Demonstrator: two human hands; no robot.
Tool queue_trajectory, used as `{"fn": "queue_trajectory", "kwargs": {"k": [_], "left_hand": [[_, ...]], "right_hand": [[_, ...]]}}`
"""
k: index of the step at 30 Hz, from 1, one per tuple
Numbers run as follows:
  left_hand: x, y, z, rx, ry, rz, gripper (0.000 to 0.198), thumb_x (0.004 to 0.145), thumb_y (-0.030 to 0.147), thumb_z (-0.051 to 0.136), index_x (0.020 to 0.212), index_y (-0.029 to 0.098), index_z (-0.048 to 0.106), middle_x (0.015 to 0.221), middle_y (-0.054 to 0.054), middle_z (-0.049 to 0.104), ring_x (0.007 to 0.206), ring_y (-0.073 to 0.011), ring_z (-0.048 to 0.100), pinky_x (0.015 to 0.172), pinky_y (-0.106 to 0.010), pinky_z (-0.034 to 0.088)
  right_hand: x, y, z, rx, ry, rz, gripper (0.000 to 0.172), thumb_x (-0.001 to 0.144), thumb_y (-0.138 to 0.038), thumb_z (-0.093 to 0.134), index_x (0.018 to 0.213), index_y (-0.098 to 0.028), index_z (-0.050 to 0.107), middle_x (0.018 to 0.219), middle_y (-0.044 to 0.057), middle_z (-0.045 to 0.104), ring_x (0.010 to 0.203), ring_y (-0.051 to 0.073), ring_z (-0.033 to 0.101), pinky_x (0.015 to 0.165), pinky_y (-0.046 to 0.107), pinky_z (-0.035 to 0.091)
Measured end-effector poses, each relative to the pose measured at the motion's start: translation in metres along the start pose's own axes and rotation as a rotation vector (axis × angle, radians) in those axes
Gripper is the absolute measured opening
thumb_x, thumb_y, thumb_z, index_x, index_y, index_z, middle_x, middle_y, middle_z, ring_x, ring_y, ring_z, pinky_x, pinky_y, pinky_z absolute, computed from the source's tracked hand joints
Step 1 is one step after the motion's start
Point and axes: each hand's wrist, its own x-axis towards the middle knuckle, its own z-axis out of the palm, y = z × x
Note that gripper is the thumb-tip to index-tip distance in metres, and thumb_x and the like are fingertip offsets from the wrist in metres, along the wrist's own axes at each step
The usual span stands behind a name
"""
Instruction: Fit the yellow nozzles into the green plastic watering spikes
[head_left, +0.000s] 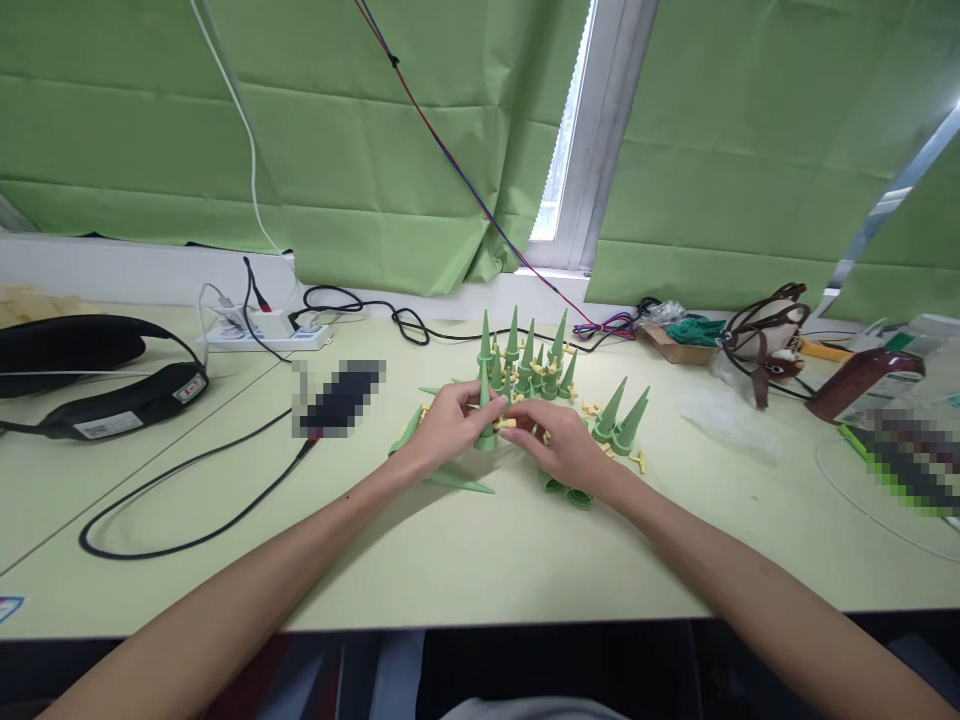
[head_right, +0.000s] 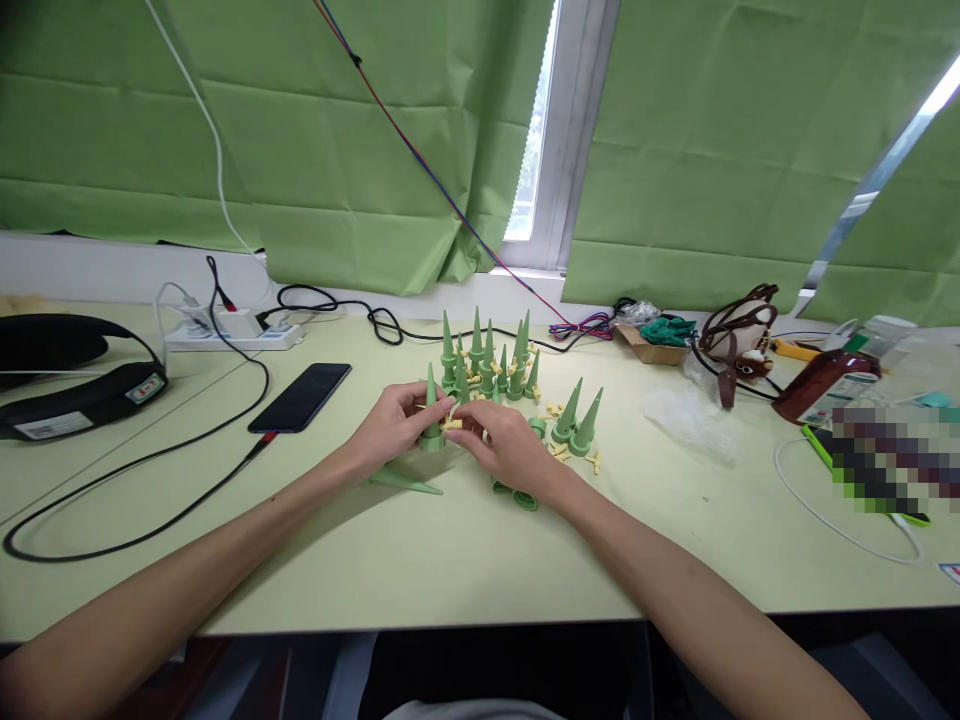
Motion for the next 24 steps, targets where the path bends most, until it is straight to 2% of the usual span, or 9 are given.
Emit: {"fn": "queue_trajectory", "kwargs": {"k": [3, 6, 12, 21, 24], "left_hand": [[0.0, 0.0005, 0.0002, -0.01, 0.005, -0.004, 0.031, 0.086, 0.045, 0.06, 0.079, 0.014, 0.063, 0.062, 0.003, 0.048, 0.052, -0.0076, 0.036, 0.047, -0.02, 0.027], [0.0004, -0.0004, 0.0004, -0.011, 0.007, -0.007, 0.031, 0.086, 0.045, 0.06, 0.078, 0.014, 0.062, 0.061, 0.002, 0.047, 0.052, -0.0077, 0.035, 0.047, -0.02, 0.027], [0.0008, -0.0042, 0.0007, 0.01, -0.001, 0.001, 0.032, 0.086, 0.045, 0.06, 0.078, 0.014, 0.062, 0.061, 0.003, 0.044, 0.053, -0.0078, 0.034, 0.047, -0.021, 0.025], [0.0009, -0.0049, 0.002, 0.021, -0.016, 0.005, 0.033, 0.086, 0.045, 0.06, 0.077, 0.014, 0.062, 0.061, 0.003, 0.043, 0.052, -0.0076, 0.032, 0.047, -0.021, 0.022], [0.0024, -0.0052, 0.001, 0.026, -0.008, 0.015, 0.031, 0.085, 0.043, 0.06, 0.077, 0.014, 0.062, 0.062, 0.002, 0.046, 0.053, -0.008, 0.034, 0.048, -0.021, 0.024]], "right_hand": [[-0.0004, 0.0005, -0.0002, 0.038, 0.005, -0.014, 0.021, 0.094, -0.029, 0.058, 0.113, -0.02, 0.06, 0.092, 0.005, 0.066, 0.073, 0.015, 0.06, 0.06, 0.026, 0.049], [-0.0004, 0.0028, 0.0006, 0.038, 0.02, -0.049, 0.015, 0.094, -0.024, 0.056, 0.108, -0.02, 0.06, 0.094, 0.006, 0.066, 0.073, 0.015, 0.06, 0.062, 0.027, 0.049], [-0.0003, 0.0054, 0.0027, 0.015, 0.048, -0.063, 0.009, 0.095, -0.024, 0.056, 0.099, -0.018, 0.061, 0.081, 0.003, 0.064, 0.066, 0.013, 0.055, 0.062, 0.026, 0.046], [0.001, 0.0013, 0.0, -0.024, -0.029, 0.0, 0.021, 0.098, -0.029, 0.05, 0.084, -0.018, 0.059, 0.068, 0.0, 0.058, 0.059, 0.012, 0.049, 0.058, 0.025, 0.039], [0.0005, 0.0018, -0.0002, -0.037, -0.037, 0.017, 0.019, 0.098, -0.03, 0.05, 0.088, -0.019, 0.061, 0.07, 0.0, 0.06, 0.06, 0.012, 0.051, 0.058, 0.025, 0.041]]}}
